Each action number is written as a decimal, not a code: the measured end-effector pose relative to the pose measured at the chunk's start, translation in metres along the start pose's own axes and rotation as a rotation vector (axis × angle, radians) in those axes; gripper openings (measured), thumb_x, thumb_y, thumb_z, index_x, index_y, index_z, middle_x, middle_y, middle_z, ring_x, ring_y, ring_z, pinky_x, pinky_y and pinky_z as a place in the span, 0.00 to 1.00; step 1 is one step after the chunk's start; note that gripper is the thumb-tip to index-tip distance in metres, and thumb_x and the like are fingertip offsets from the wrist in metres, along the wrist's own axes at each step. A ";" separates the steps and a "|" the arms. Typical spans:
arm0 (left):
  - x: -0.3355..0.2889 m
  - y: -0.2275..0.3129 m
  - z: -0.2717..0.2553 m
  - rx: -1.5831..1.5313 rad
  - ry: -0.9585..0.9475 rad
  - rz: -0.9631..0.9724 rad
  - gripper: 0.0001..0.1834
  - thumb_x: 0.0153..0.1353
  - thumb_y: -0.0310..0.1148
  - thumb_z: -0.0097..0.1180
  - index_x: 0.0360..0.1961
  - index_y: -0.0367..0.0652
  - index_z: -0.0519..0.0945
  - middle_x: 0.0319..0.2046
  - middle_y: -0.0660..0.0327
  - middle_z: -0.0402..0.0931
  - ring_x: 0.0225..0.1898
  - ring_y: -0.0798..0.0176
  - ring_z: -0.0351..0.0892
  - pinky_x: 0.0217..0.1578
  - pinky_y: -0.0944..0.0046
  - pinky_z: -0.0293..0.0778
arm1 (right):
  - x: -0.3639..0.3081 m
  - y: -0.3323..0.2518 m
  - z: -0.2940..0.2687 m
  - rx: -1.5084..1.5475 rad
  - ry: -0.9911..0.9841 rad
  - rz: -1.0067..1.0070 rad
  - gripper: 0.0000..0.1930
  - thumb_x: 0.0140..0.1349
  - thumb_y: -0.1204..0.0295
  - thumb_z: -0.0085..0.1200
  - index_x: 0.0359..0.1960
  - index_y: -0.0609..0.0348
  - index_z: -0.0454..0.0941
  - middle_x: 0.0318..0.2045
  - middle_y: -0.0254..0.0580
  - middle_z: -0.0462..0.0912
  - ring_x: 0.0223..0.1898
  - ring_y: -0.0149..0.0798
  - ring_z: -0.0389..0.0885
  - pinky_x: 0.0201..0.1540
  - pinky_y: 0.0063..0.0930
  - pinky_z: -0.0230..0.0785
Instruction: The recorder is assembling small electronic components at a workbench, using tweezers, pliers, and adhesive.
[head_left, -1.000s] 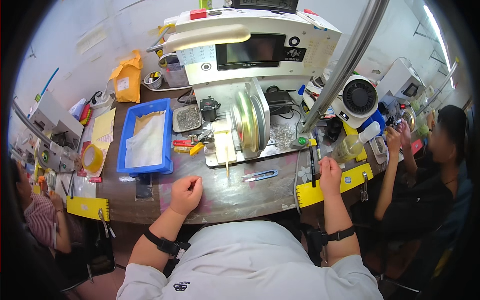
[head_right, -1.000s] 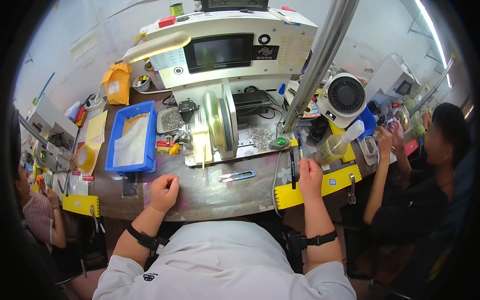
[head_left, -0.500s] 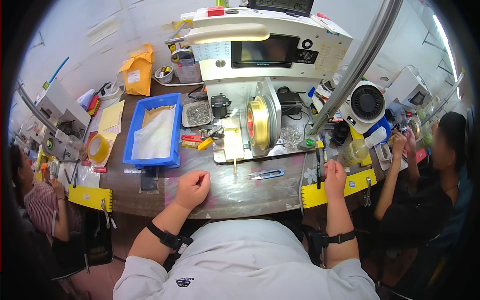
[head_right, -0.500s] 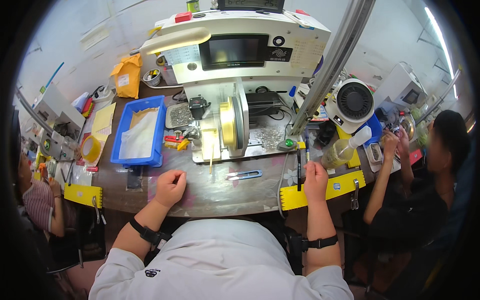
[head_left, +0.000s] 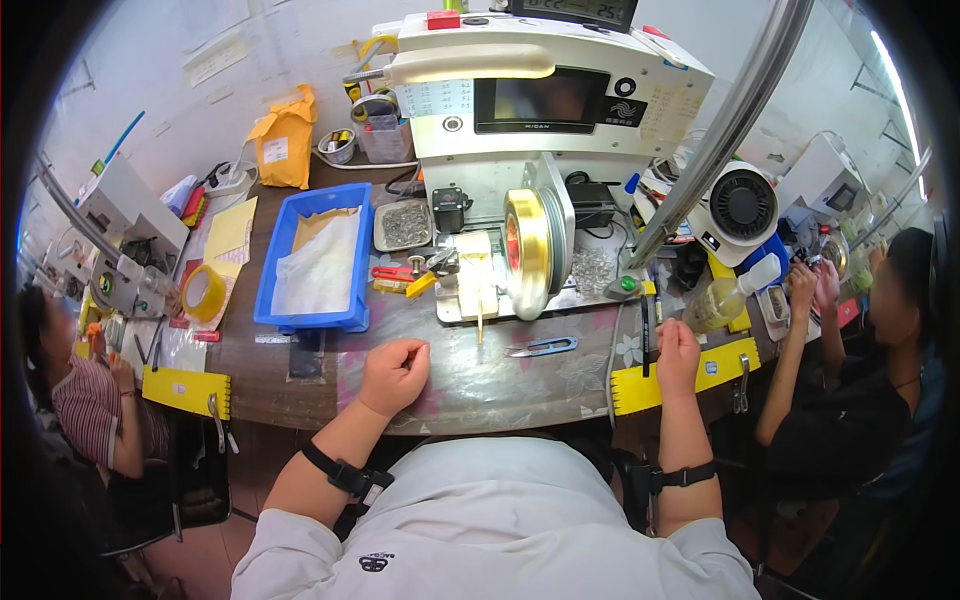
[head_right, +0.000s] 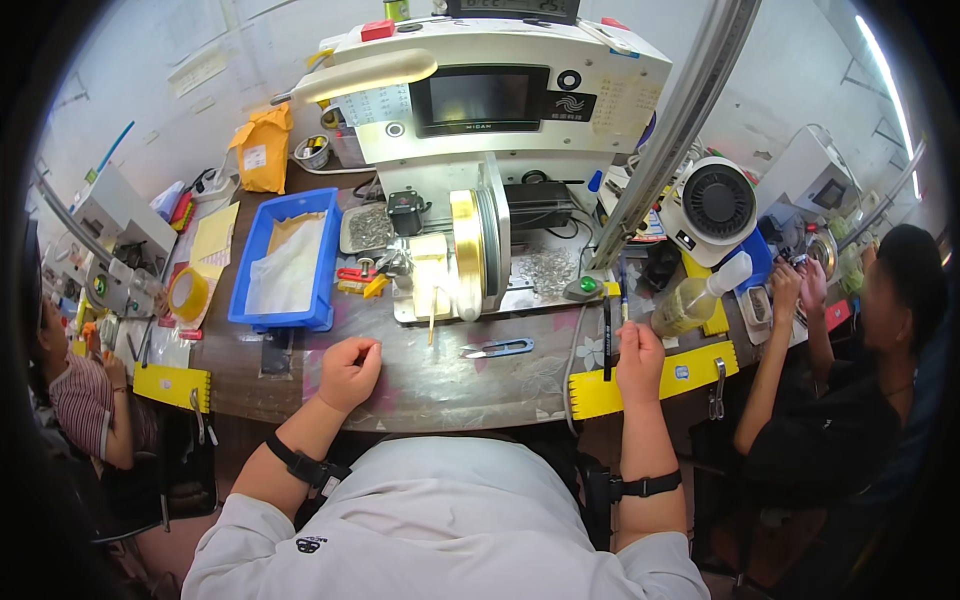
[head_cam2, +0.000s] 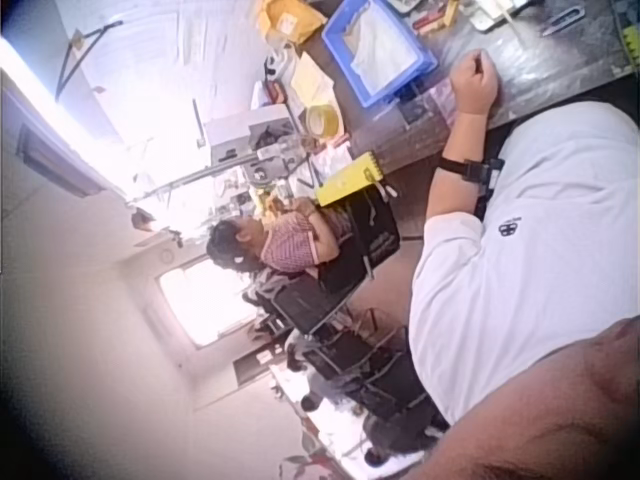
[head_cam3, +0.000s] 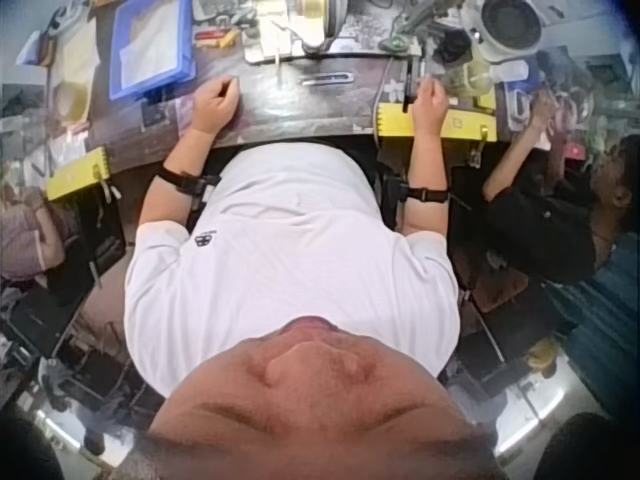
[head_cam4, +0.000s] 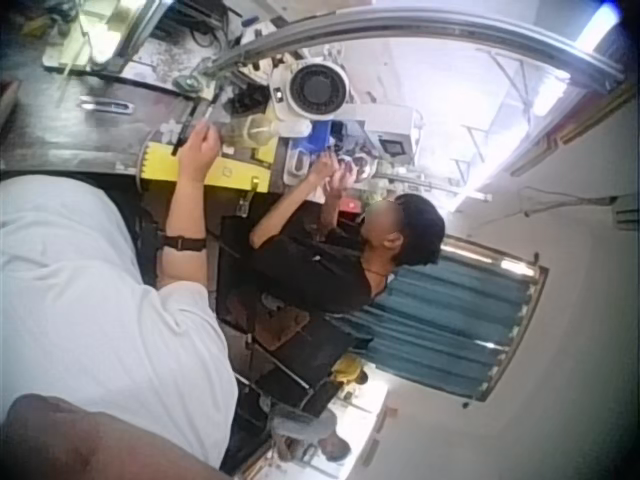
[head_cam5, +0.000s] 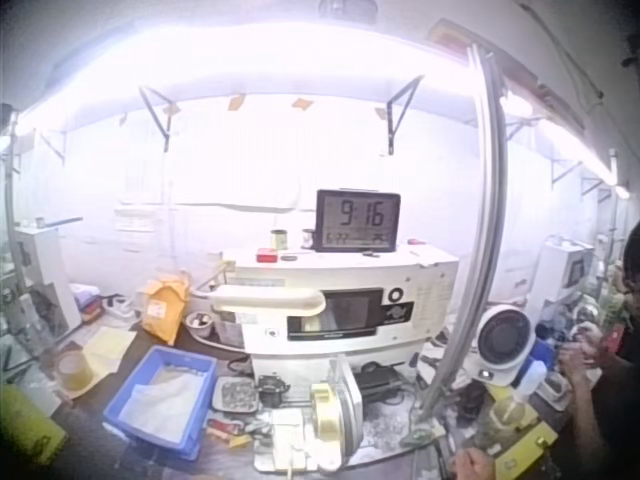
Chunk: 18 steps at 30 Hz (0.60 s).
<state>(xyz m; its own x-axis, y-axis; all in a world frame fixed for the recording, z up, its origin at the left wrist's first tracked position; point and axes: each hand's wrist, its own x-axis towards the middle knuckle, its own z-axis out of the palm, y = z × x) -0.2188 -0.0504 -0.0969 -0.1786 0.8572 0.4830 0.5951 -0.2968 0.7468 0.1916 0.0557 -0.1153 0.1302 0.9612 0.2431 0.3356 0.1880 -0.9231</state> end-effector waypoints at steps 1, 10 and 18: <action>0.000 0.000 0.000 0.006 0.002 0.009 0.01 0.54 0.24 0.58 0.27 0.38 0.80 0.19 0.54 0.76 0.20 0.56 0.77 0.23 0.63 0.70 | 0.000 -0.001 0.000 -0.005 0.004 -0.002 0.15 0.69 0.65 0.47 0.28 0.64 0.75 0.22 0.32 0.72 0.26 0.25 0.66 0.31 0.22 0.61; -0.001 -0.001 -0.002 -0.013 -0.041 -0.027 0.03 0.56 0.24 0.57 0.28 0.35 0.79 0.21 0.55 0.77 0.22 0.62 0.76 0.25 0.66 0.70 | 0.000 -0.001 0.000 -0.007 0.016 0.002 0.15 0.69 0.65 0.47 0.28 0.64 0.75 0.22 0.31 0.72 0.27 0.25 0.66 0.32 0.22 0.61; 0.000 0.001 0.000 -0.012 -0.004 0.003 0.01 0.54 0.24 0.58 0.27 0.37 0.80 0.19 0.54 0.76 0.19 0.57 0.77 0.22 0.63 0.70 | -0.001 -0.006 0.002 0.030 0.020 -0.004 0.15 0.69 0.64 0.47 0.27 0.62 0.75 0.19 0.26 0.67 0.23 0.21 0.61 0.27 0.18 0.56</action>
<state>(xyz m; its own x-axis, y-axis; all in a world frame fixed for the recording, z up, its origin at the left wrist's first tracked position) -0.2186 -0.0503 -0.0961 -0.1734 0.8579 0.4836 0.5863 -0.3046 0.7506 0.1876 0.0535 -0.1104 0.1473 0.9563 0.2525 0.3083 0.1982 -0.9304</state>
